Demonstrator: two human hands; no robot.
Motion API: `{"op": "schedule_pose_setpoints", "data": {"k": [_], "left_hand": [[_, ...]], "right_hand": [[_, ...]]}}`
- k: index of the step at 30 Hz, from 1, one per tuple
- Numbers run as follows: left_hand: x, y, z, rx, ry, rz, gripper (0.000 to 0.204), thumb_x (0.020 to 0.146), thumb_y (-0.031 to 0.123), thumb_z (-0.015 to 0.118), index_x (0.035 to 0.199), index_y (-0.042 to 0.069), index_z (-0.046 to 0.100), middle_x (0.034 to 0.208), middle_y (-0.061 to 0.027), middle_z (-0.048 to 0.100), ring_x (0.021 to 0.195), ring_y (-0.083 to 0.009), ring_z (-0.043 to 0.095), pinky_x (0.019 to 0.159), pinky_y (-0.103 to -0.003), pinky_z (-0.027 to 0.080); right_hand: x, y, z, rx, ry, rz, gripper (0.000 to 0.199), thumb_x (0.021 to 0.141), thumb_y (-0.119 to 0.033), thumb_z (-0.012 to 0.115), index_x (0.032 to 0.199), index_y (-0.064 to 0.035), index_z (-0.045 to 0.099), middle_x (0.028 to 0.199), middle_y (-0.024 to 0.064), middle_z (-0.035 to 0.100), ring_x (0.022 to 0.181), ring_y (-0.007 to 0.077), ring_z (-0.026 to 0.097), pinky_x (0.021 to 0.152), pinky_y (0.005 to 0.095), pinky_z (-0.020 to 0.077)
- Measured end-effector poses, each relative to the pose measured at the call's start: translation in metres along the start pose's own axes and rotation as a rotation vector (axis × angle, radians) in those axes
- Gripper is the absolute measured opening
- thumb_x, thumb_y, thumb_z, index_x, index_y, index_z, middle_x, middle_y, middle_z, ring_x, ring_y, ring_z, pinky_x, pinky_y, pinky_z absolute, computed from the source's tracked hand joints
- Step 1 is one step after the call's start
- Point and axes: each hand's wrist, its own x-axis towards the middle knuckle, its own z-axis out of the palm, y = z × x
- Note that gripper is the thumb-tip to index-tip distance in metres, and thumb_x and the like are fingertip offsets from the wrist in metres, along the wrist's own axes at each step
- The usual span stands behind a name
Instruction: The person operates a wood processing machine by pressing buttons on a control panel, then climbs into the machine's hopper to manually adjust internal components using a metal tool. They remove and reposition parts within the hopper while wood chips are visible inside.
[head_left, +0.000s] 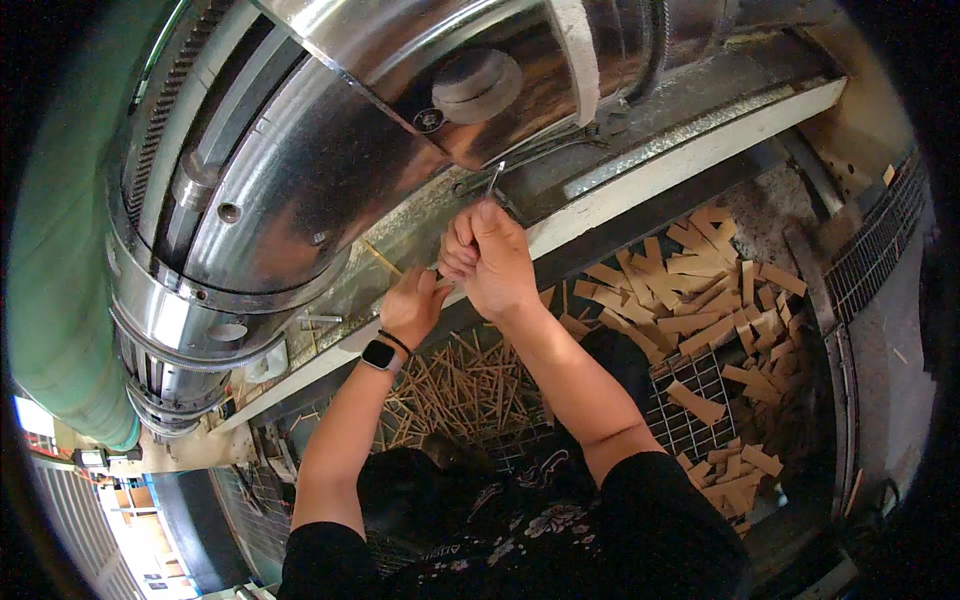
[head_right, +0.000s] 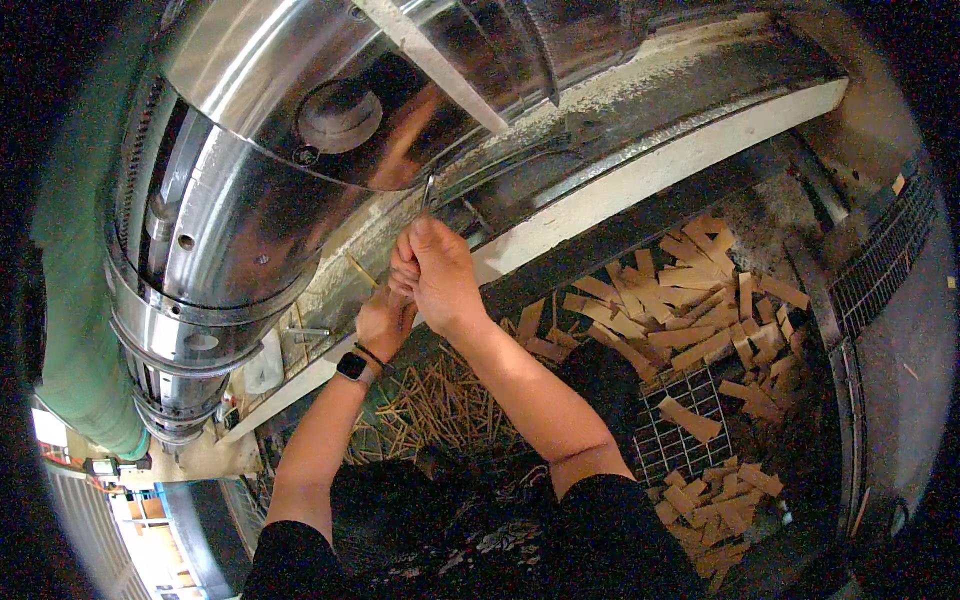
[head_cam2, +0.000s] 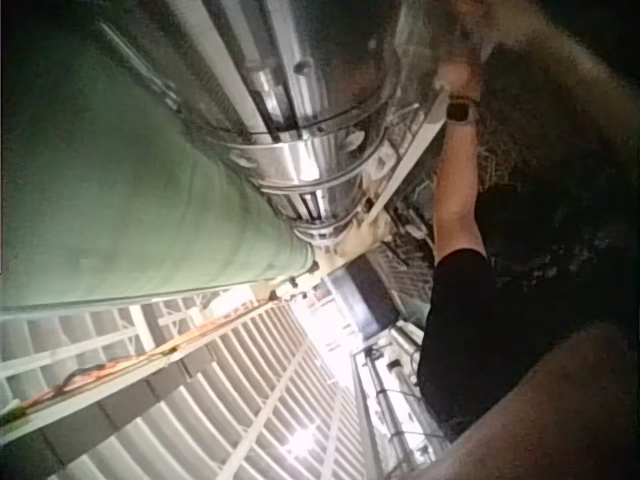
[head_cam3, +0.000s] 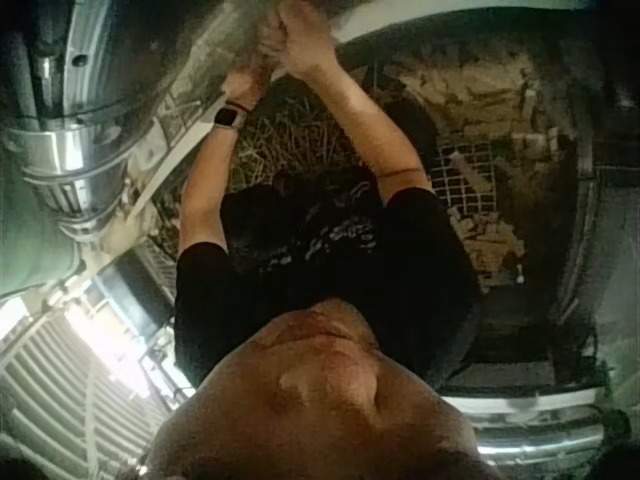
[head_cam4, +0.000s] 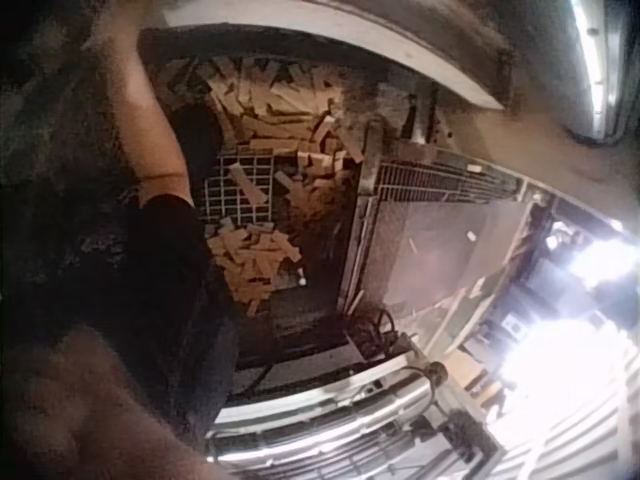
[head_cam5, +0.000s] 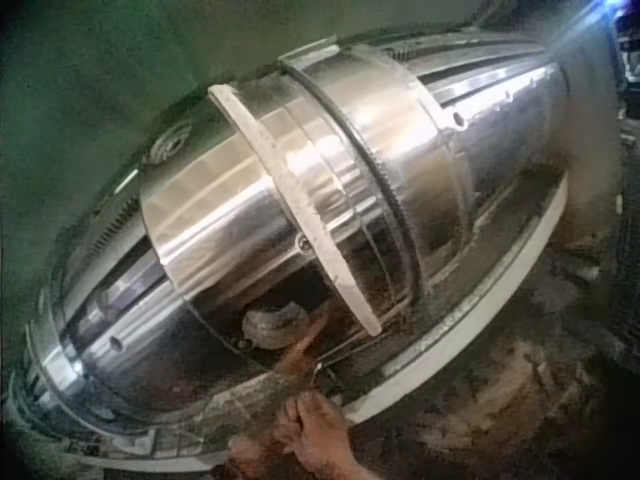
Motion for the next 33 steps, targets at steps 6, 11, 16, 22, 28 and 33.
{"op": "schedule_pose_setpoints", "data": {"k": [6,11,16,22,28,33], "left_hand": [[0.017,0.017,-0.019,-0.447,0.012,-0.236,0.014,0.082,0.011,0.057,0.089,0.0,0.052,0.085,-0.0176,0.056,0.08,-0.0341,0.056,0.068,-0.036,0.046],[0.078,0.086,-0.077,-0.952,0.25,-0.265,0.023,0.092,0.011,0.046,0.109,-0.001,0.053,0.097,-0.0072,0.059,0.092,-0.016,0.057,0.078,-0.029,0.045],[0.117,0.112,-0.059,-0.694,0.263,-0.266,0.02,0.085,0.016,0.059,0.093,-0.002,0.054,0.077,-0.0181,0.058,0.064,-0.0311,0.059,0.057,-0.034,0.045],[0.129,0.119,-0.047,-0.743,0.464,-0.212,0.018,0.084,0.012,0.059,0.079,-0.002,0.049,0.068,-0.018,0.054,0.058,-0.0344,0.053,0.052,-0.037,0.041],[0.184,0.178,-0.024,-1.403,0.783,-0.412,0.023,0.093,0.013,0.038,0.076,0.0,0.046,0.078,-0.0096,0.057,0.074,-0.0187,0.057,0.072,-0.031,0.046],[0.188,0.184,-0.025,-1.149,0.799,-0.33,0.033,0.096,0.024,0.036,0.083,-0.003,0.051,0.08,-0.0137,0.055,0.076,-0.0254,0.054,0.072,-0.036,0.041]], "right_hand": [[-0.005,-0.015,-0.013,-0.154,-0.014,0.066,0.038,0.095,-0.038,0.041,0.071,-0.0092,0.036,0.059,-0.0027,0.028,0.051,0.0082,0.025,0.049,0.0226,0.0235],[-0.003,-0.034,-0.028,-0.008,-0.12,0.26,0.028,0.095,-0.029,0.044,0.074,-0.011,0.039,0.057,-0.0031,0.029,0.05,0.0083,0.025,0.047,0.0232,0.0238],[-0.002,-0.034,-0.044,-0.304,-0.059,0.241,0.036,0.098,-0.031,0.036,0.126,-0.008,0.037,0.117,0.0058,0.049,0.105,0.0158,0.05,0.089,0.0303,0.043],[0.0,-0.055,-0.032,-0.311,-0.002,0.32,0.029,0.098,-0.025,0.034,0.12,-0.0076,0.043,0.111,0.0041,0.053,0.095,0.0139,0.052,0.081,0.0286,0.0461],[0.026,-0.152,-0.029,-1.399,-0.326,0.103,0.029,0.093,-0.022,0.046,0.093,0.0052,0.057,0.092,0.0106,0.061,0.079,0.0171,0.054,0.078,0.0299,0.045],[0.021,-0.177,-0.004,-1.474,-0.242,0.182,0.023,0.09,-0.019,0.049,0.099,0.0005,0.059,0.089,0.0159,0.063,0.085,0.0239,0.06,0.079,0.0341,0.0445]]}}
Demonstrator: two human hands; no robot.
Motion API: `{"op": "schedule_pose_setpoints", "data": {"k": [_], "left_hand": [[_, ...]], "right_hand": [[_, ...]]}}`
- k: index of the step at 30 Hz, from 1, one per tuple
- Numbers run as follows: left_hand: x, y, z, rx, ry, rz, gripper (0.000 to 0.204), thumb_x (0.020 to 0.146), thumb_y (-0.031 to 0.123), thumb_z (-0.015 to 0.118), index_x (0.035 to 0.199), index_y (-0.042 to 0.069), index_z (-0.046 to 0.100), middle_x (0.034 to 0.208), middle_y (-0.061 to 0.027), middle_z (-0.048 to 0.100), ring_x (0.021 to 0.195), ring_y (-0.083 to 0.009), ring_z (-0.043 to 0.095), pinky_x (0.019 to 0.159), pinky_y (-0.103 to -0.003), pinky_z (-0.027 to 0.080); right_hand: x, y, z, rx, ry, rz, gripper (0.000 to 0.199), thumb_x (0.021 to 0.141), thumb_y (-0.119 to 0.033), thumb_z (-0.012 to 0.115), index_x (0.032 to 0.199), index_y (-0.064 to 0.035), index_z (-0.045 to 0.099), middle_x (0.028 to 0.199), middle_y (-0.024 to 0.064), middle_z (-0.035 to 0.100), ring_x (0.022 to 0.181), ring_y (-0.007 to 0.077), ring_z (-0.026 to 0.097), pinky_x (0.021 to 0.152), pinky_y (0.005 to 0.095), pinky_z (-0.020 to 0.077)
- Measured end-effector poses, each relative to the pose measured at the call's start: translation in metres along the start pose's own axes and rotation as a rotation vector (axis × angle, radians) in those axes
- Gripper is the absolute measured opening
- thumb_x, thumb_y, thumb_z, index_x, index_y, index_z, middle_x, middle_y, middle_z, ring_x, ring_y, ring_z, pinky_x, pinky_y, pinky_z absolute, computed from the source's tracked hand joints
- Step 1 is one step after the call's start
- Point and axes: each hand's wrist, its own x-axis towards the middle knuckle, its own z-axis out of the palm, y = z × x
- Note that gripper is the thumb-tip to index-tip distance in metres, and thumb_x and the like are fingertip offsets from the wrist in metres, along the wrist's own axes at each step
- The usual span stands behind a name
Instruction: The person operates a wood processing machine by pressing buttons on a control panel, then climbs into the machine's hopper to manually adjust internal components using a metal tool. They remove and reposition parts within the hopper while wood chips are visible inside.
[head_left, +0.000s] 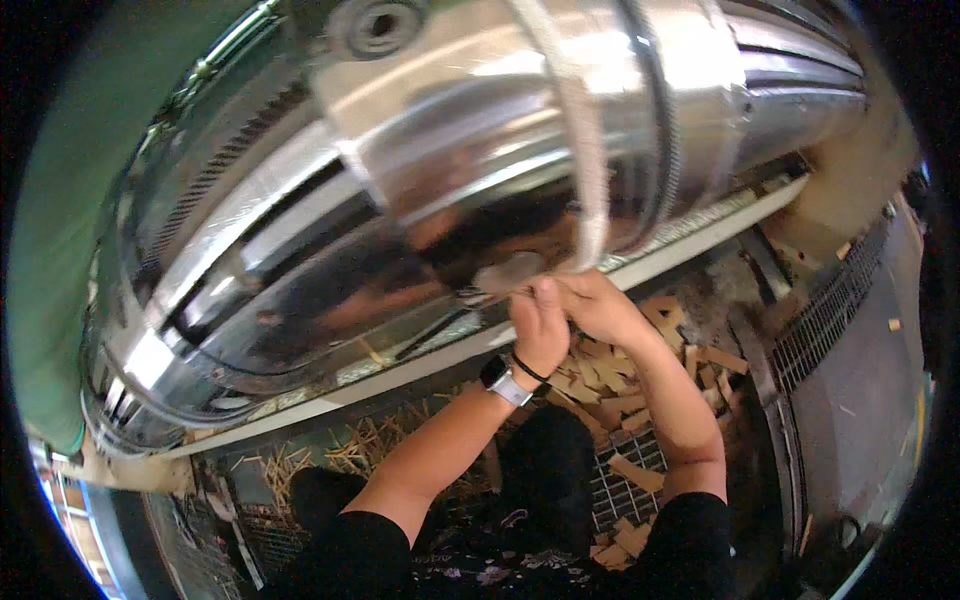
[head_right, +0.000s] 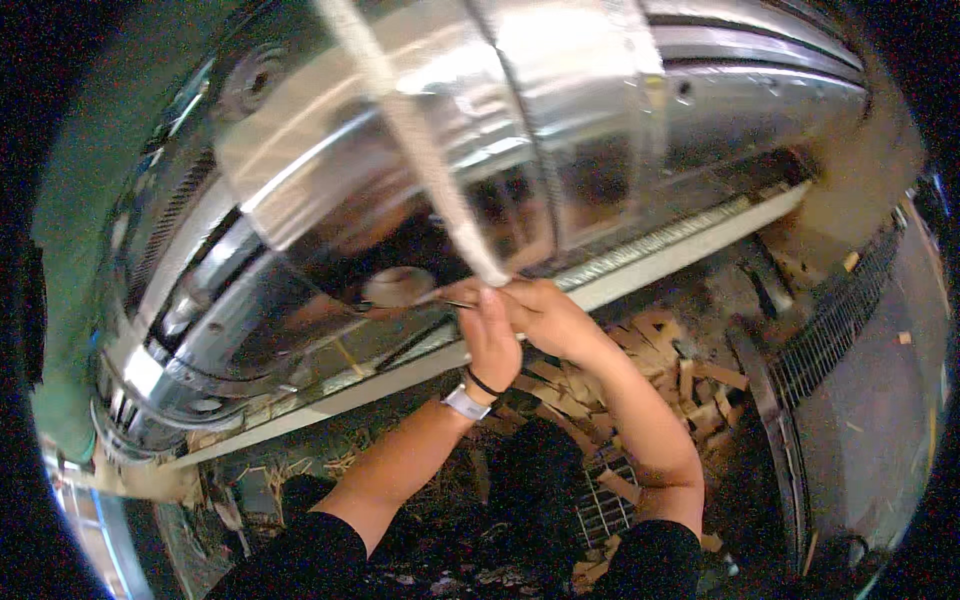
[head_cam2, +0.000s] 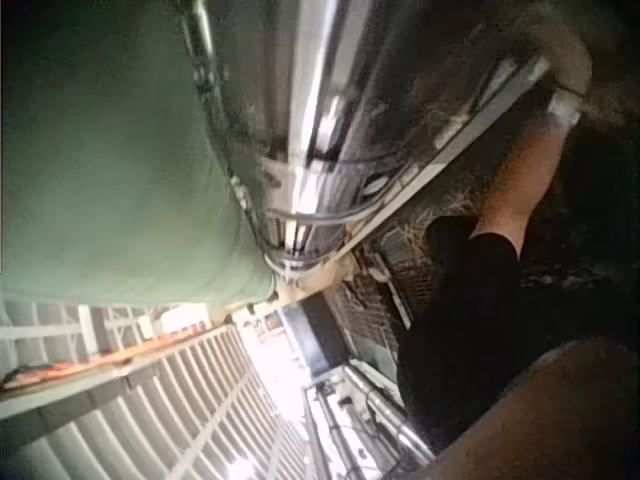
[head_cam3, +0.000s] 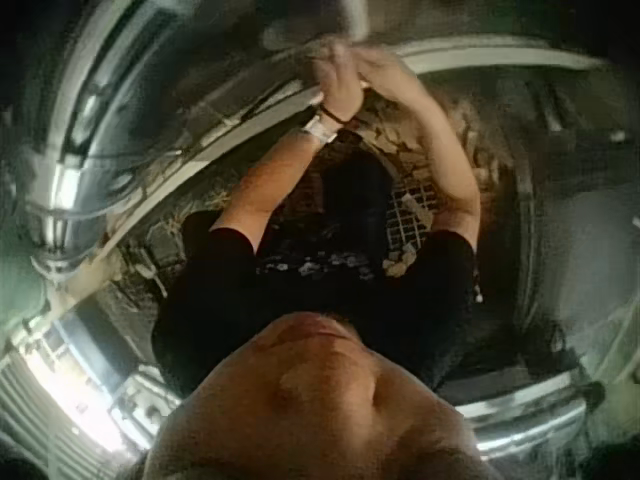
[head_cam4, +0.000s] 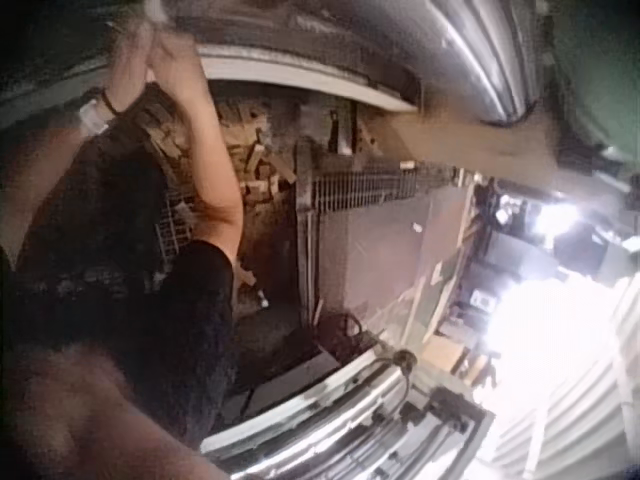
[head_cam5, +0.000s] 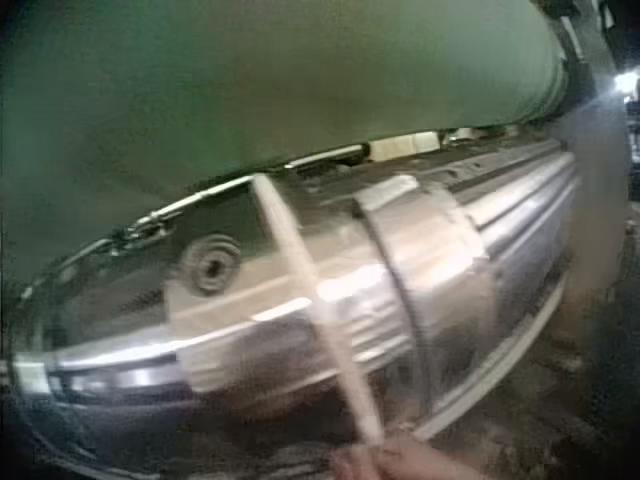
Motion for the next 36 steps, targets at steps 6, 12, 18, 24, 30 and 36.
{"op": "schedule_pose_setpoints", "data": {"k": [6,12,18,24,30,36], "left_hand": [[-0.018,-0.006,-0.051,0.088,-0.365,-0.048,0.035,0.094,0.031,0.042,0.107,-0.002,0.043,0.094,-0.019,0.053,0.086,-0.0328,0.055,0.076,-0.037,0.042],[-0.057,0.017,-0.095,0.142,-0.535,-0.12,0.027,0.092,0.015,0.049,0.114,-0.001,0.045,0.1,-0.0115,0.052,0.091,-0.0202,0.054,0.084,-0.032,0.042],[-0.051,0.037,-0.123,0.206,-0.505,0.013,0.011,0.086,0.006,0.053,0.096,0.001,0.051,0.083,-0.0131,0.053,0.072,-0.0268,0.056,0.065,-0.032,0.045],[-0.042,0.061,-0.128,0.24,-0.533,0.185,0.005,0.084,0.003,0.054,0.088,-0.001,0.053,0.082,-0.0141,0.055,0.07,-0.0289,0.056,0.062,-0.033,0.045],[-0.025,0.085,-0.124,0.266,-0.535,0.304,0.024,0.083,0.003,0.055,0.106,0.001,0.052,0.101,-0.014,0.052,0.083,-0.0239,0.056,0.071,-0.031,0.047],[0.006,0.123,-0.109,0.564,-0.694,0.587,0.051,0.075,0.016,0.066,0.121,0.002,0.048,0.116,-0.0169,0.049,0.102,-0.035,0.05,0.085,-0.039,0.046]], "right_hand": [[-0.007,0.002,0.013,-0.578,0.264,-0.293,0.018,0.082,-0.018,0.06,0.08,-0.0022,0.052,0.071,0.0166,0.055,0.068,0.0362,0.057,0.057,0.0394,0.0444],[-0.026,0.002,0.042,-0.171,0.414,-0.428,0.015,0.091,-0.014,0.047,0.094,0.0001,0.05,0.078,0.019,0.051,0.08,0.0343,0.054,0.069,0.0345,0.0433],[-0.031,-0.029,0.069,-0.525,0.504,-0.252,0.019,0.09,-0.013,0.049,0.077,0.0003,0.055,0.071,0.0137,0.052,0.065,0.032,0.054,0.057,0.037,0.0426],[-0.014,-0.023,0.085,-0.465,0.751,-0.594,0.011,0.084,-0.009,0.058,0.077,-0.0022,0.052,0.068,0.0143,0.052,0.061,0.0336,0.054,0.053,0.0383,0.0427],[-0.014,-0.026,0.086,-0.563,0.777,-0.563,0.012,0.082,-0.01,0.06,0.078,-0.0033,0.051,0.067,0.0141,0.052,0.06,0.0341,0.054,0.052,0.0393,0.0434],[-0.013,-0.038,0.091,-0.525,0.739,-0.51,0.012,0.076,-0.015,0.061,0.073,-0.006,0.053,0.066,0.0093,0.053,0.058,0.0293,0.055,0.05,0.0345,0.0425]]}}
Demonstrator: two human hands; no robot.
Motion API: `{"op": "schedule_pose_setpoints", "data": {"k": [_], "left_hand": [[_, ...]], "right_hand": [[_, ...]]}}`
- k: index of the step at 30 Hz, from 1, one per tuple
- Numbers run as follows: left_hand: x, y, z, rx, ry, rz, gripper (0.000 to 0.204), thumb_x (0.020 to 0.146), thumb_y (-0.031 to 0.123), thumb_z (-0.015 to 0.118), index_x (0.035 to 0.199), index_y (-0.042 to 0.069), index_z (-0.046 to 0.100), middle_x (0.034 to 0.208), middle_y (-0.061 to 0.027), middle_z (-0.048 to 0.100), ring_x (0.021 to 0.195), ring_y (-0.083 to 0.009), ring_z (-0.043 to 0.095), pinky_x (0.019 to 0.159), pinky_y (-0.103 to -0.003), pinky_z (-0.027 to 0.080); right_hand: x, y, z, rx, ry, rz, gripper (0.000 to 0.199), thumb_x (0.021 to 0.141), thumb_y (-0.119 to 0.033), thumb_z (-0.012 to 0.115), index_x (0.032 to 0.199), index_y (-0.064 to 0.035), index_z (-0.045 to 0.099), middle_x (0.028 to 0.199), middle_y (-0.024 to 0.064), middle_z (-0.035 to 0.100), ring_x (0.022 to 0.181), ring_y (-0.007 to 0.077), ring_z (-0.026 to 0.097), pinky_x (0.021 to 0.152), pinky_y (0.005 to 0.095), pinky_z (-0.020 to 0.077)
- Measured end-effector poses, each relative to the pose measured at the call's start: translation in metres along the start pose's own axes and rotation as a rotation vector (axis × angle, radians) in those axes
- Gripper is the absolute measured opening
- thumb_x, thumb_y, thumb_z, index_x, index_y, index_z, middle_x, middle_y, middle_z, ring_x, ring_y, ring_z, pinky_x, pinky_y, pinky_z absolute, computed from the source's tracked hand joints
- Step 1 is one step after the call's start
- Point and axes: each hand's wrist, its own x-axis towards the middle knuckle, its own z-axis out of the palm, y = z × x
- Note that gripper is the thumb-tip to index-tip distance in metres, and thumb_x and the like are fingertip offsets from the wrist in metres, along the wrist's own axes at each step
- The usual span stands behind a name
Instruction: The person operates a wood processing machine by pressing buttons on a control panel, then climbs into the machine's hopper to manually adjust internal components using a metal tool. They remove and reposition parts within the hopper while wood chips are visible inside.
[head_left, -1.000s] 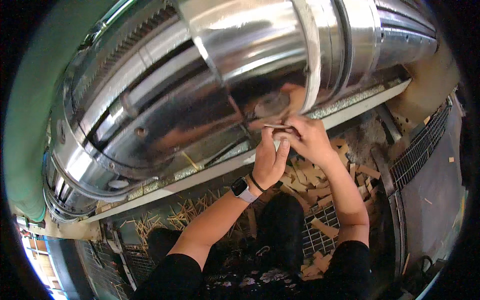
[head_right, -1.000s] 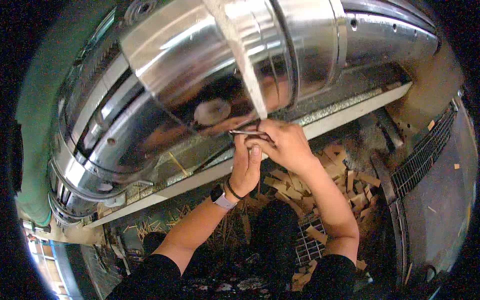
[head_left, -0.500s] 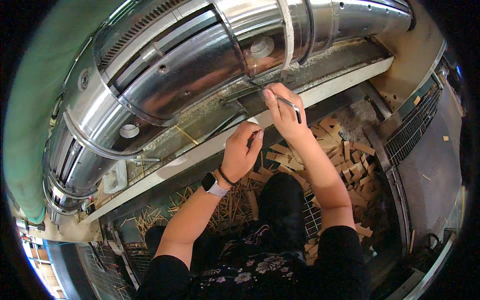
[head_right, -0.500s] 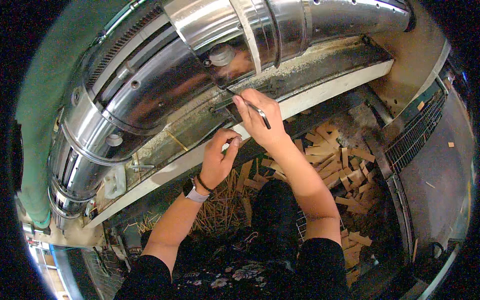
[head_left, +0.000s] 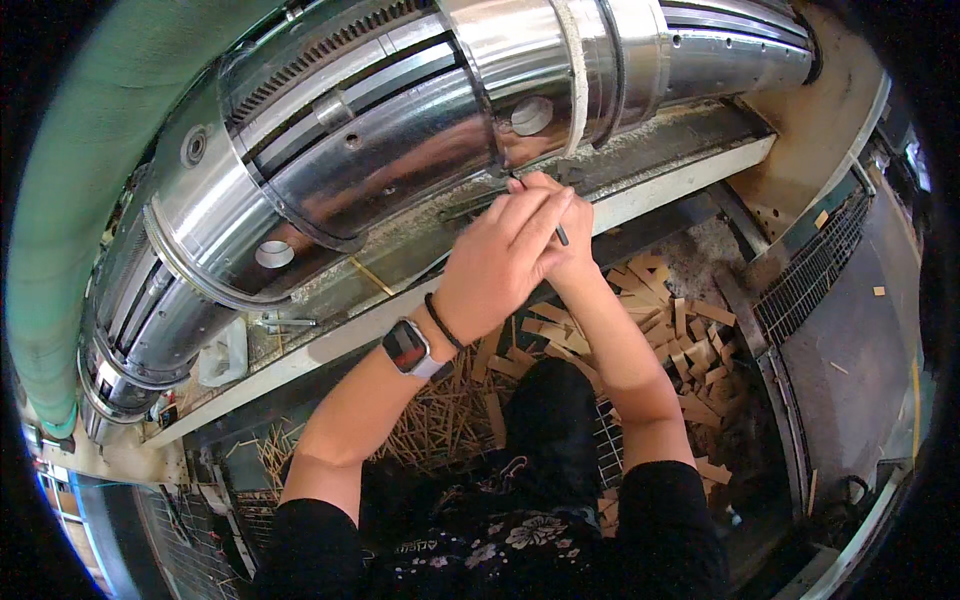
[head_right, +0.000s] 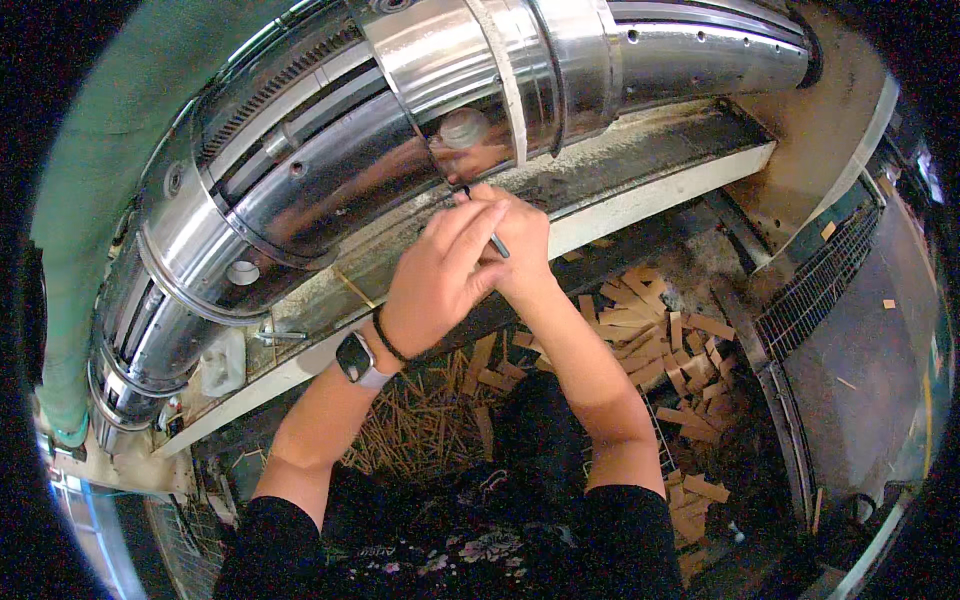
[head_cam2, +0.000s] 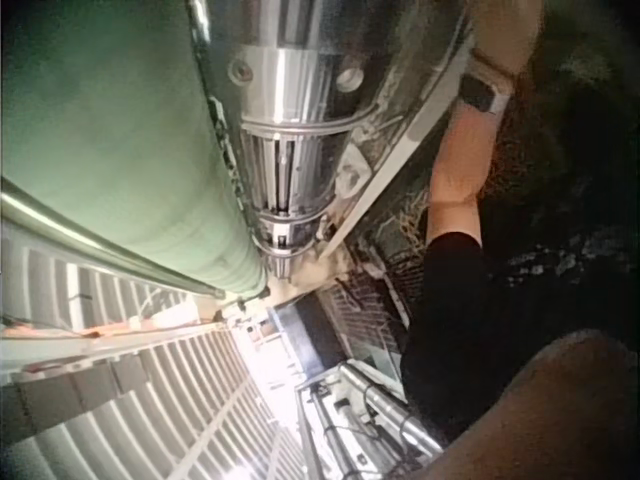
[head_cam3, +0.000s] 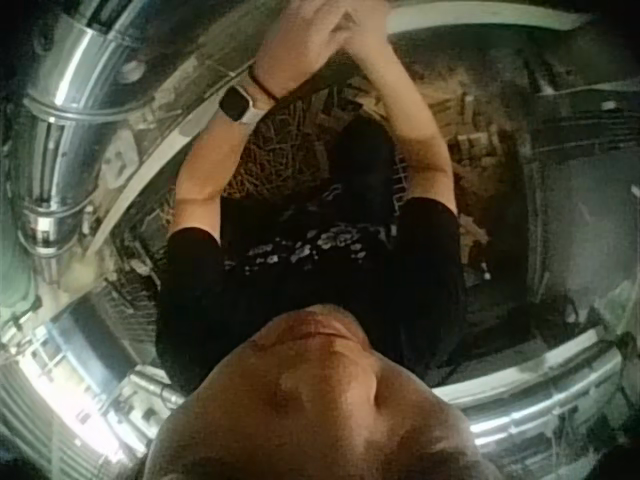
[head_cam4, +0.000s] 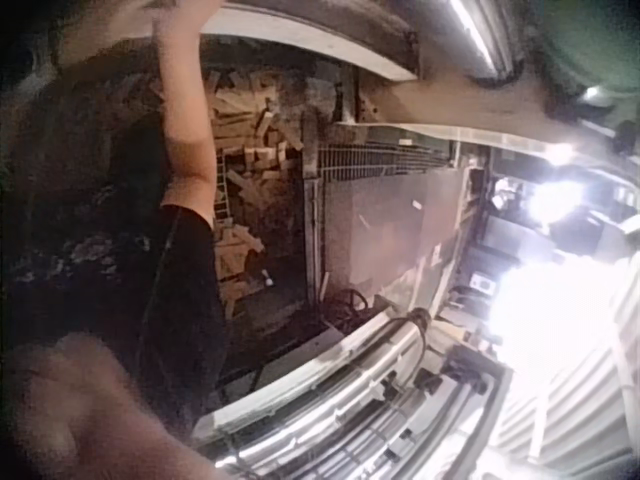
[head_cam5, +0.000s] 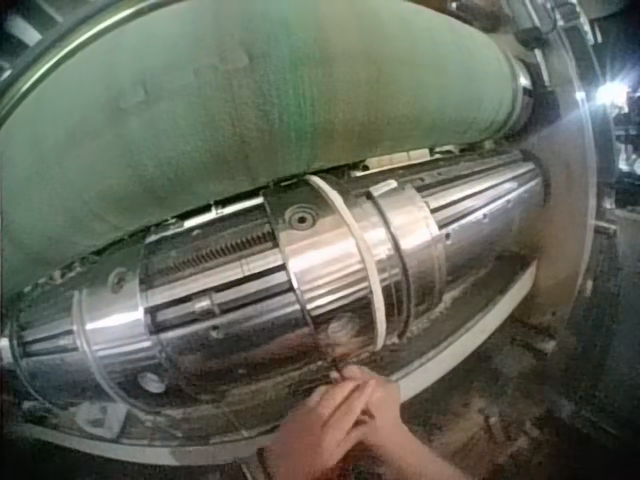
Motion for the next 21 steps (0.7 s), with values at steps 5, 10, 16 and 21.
{"op": "schedule_pose_setpoints", "data": {"k": [5,10,16,21], "left_hand": [[0.01,-0.012,-0.001,0.064,0.045,0.088,0.04,0.075,0.019,0.066,0.108,0.001,0.054,0.106,-0.0149,0.055,0.095,-0.0331,0.055,0.083,-0.039,0.046],[0.011,-0.01,-0.004,0.13,0.081,-0.004,0.019,0.078,0.016,0.064,0.086,0.001,0.055,0.089,-0.0126,0.057,0.074,-0.0301,0.057,0.064,-0.034,0.048],[0.008,-0.009,0.022,-0.686,0.303,-0.48,0.021,0.092,0.016,0.044,0.087,-0.002,0.054,0.082,-0.0106,0.055,0.07,-0.0187,0.058,0.06,-0.029,0.047],[0.007,-0.014,0.022,-0.446,0.136,-0.04,0.022,0.09,0.012,0.047,0.108,0.0,0.051,0.108,-0.0146,0.047,0.09,-0.0213,0.052,0.077,-0.029,0.043]], "right_hand": [[0.003,0.006,0.003,0.081,0.051,-0.068,0.011,0.073,-0.017,0.059,0.073,-0.0069,0.056,0.062,0.0084,0.052,0.057,0.0271,0.057,0.052,0.0343,0.0442],[0.0,0.003,0.007,-0.094,-0.003,-0.072,0.016,0.073,-0.016,0.058,0.067,-0.0072,0.047,0.061,0.0088,0.052,0.056,0.028,0.056,0.051,0.0361,0.0438],[-0.003,0.003,-0.001,-0.132,-0.062,0.009,0.012,0.071,-0.013,0.058,0.071,-0.006,0.049,0.066,0.0102,0.055,0.06,0.0303,0.057,0.052,0.0371,0.0449],[-0.005,0.013,-0.003,-0.031,-0.031,0.045,0.01,0.07,-0.014,0.059,0.071,-0.0048,0.055,0.075,0.0097,0.059,0.067,0.0315,0.06,0.057,0.0363,0.0474]]}}
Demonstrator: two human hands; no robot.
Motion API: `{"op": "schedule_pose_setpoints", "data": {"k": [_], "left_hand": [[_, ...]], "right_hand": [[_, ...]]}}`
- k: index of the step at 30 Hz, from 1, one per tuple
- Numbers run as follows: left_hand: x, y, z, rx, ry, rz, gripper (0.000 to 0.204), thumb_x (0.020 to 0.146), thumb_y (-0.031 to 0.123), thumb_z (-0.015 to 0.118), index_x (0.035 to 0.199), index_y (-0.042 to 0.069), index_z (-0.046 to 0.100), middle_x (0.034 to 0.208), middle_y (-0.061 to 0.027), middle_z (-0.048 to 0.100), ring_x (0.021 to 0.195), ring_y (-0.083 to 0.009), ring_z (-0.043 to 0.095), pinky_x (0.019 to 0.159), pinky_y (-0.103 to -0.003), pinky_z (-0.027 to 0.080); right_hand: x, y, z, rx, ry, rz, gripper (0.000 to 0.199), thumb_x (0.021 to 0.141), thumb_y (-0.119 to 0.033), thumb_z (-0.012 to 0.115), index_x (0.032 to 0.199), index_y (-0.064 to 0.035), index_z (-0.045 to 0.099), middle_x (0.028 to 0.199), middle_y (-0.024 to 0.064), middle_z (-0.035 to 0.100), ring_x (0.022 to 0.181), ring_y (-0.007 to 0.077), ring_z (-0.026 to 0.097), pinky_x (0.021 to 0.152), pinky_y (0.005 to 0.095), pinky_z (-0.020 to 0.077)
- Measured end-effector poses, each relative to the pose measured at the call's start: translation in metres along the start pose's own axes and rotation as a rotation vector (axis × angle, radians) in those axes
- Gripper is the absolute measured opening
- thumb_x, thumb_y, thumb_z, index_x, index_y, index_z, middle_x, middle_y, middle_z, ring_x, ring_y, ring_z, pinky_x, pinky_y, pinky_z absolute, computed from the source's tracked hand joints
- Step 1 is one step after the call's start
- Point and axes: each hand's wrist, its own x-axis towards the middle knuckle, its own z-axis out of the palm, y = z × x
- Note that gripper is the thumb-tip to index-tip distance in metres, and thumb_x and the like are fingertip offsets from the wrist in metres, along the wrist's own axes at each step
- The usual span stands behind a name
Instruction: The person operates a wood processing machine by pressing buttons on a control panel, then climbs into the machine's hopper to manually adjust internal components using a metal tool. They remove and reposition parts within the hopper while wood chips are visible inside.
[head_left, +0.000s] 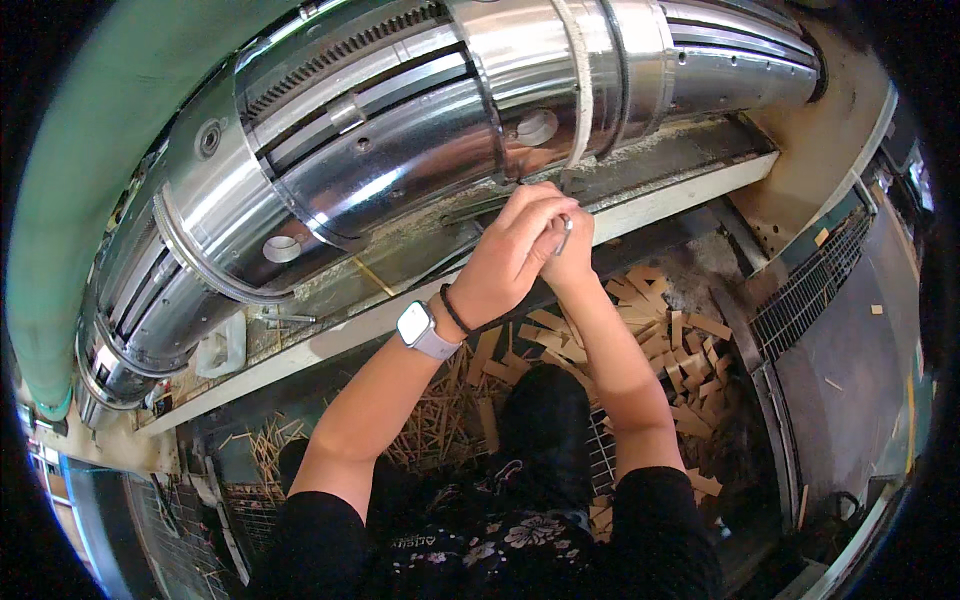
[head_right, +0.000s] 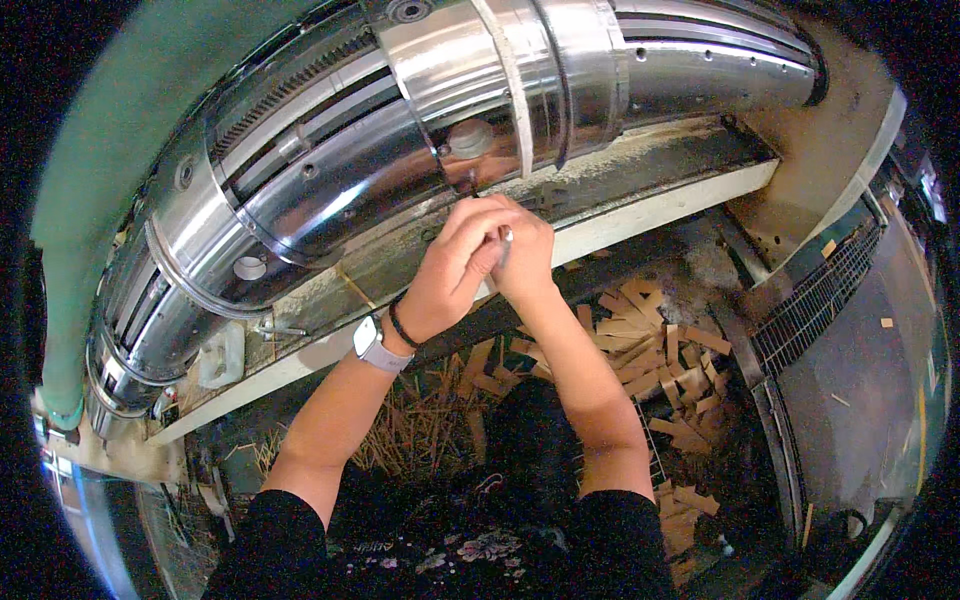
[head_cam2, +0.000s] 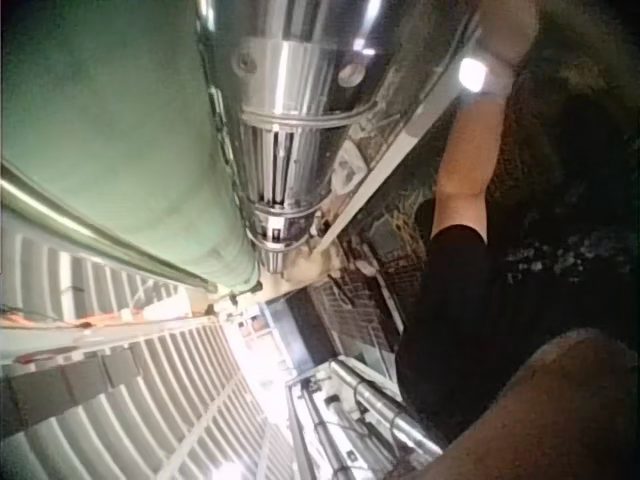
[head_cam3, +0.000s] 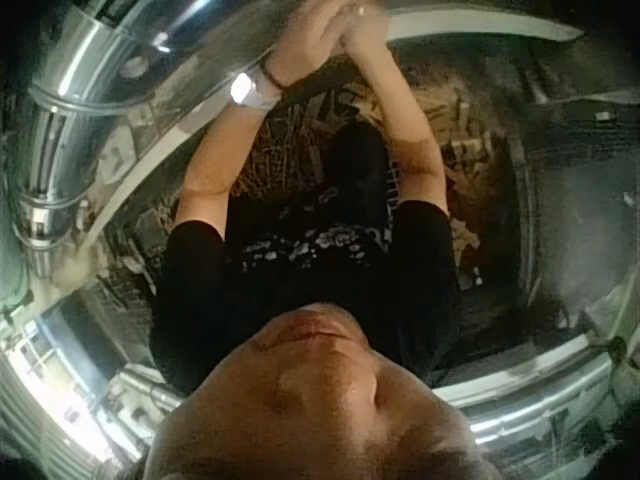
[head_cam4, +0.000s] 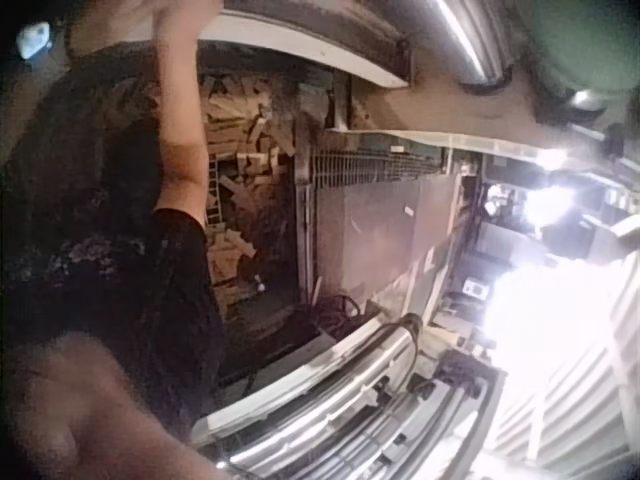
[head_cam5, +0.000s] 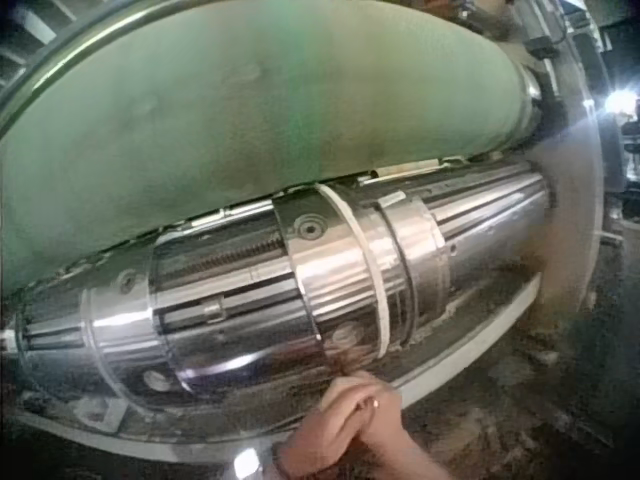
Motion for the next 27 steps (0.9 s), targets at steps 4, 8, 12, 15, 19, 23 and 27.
{"op": "schedule_pose_setpoints", "data": {"k": [4,8,12,15,19,23,27], "left_hand": [[0.001,0.001,0.001,0.092,0.042,-0.02,0.011,0.087,0.007,0.052,0.095,0.0,0.052,0.095,-0.0114,0.049,0.068,-0.0194,0.049,0.063,-0.028,0.042],[0.005,-0.001,0.006,0.151,0.291,-0.089,0.019,0.089,0.01,0.048,0.073,0.0,0.049,0.07,-0.007,0.046,0.056,-0.0155,0.042,0.053,-0.029,0.036],[-0.008,-0.006,0.004,-0.146,0.295,-0.175,0.021,0.092,0.014,0.04,0.082,0.0,0.051,0.082,-0.0056,0.049,0.063,-0.0114,0.044,0.058,-0.026,0.038],[-0.018,-0.001,0.006,-0.288,0.304,-0.118,0.022,0.094,0.014,0.037,0.105,-0.001,0.048,0.106,-0.0097,0.048,0.078,-0.0107,0.047,0.069,-0.025,0.042],[-0.048,-0.018,0.003,-0.218,0.391,-0.259,0.02,0.09,0.009,0.047,0.107,-0.001,0.047,0.108,-0.0117,0.046,0.084,-0.0174,0.052,0.073,-0.029,0.044],[-0.073,-0.057,-0.009,0.246,0.176,-0.35,0.017,0.084,0.008,0.056,0.098,-0.001,0.052,0.096,-0.0155,0.052,0.085,-0.0301,0.055,0.075,-0.034,0.044],[-0.117,-0.106,-0.023,0.598,0.042,-0.427,0.019,0.083,0.012,0.058,0.096,0.0,0.052,0.097,-0.0168,0.052,0.085,-0.0365,0.052,0.073,-0.045,0.042]], "right_hand": [[-0.007,0.004,0.01,0.035,-0.019,-0.019,0.013,0.072,-0.014,0.059,0.082,-0.0055,0.057,0.08,0.0099,0.059,0.07,0.0306,0.059,0.057,0.0371,0.0474],[-0.003,-0.011,0.01,0.051,0.079,-0.078,0.017,0.074,-0.011,0.06,0.091,-0.0067,0.057,0.085,0.0116,0.059,0.074,0.0304,0.059,0.058,0.0361,0.0479],[-0.003,0.0,0.02,0.129,0.144,-0.253,0.022,0.074,-0.005,0.059,0.096,-0.0057,0.058,0.089,0.0121,0.058,0.077,0.0295,0.058,0.061,0.0362,0.0487],[-0.006,0.001,0.016,0.134,0.152,-0.242,0.029,0.071,0.0,0.06,0.099,-0.0049,0.058,0.09,0.0113,0.057,0.078,0.0285,0.056,0.063,0.0358,0.0482],[-0.013,-0.005,0.009,0.131,0.18,-0.16,0.027,0.072,0.003,0.06,0.098,-0.0034,0.058,0.092,0.0117,0.056,0.082,0.0293,0.055,0.065,0.034,0.047],[-0.045,0.006,0.017,0.45,0.008,0.242,0.009,0.086,-0.005,0.054,0.091,0.0001,0.059,0.084,0.0099,0.059,0.074,0.0202,0.056,0.066,0.0286,0.0457],[-0.046,0.005,0.036,0.667,-0.088,0.509,0.017,0.092,-0.012,0.05,0.085,0.0015,0.058,0.076,0.004,0.061,0.067,0.0095,0.052,0.065,0.0238,0.0441]]}}
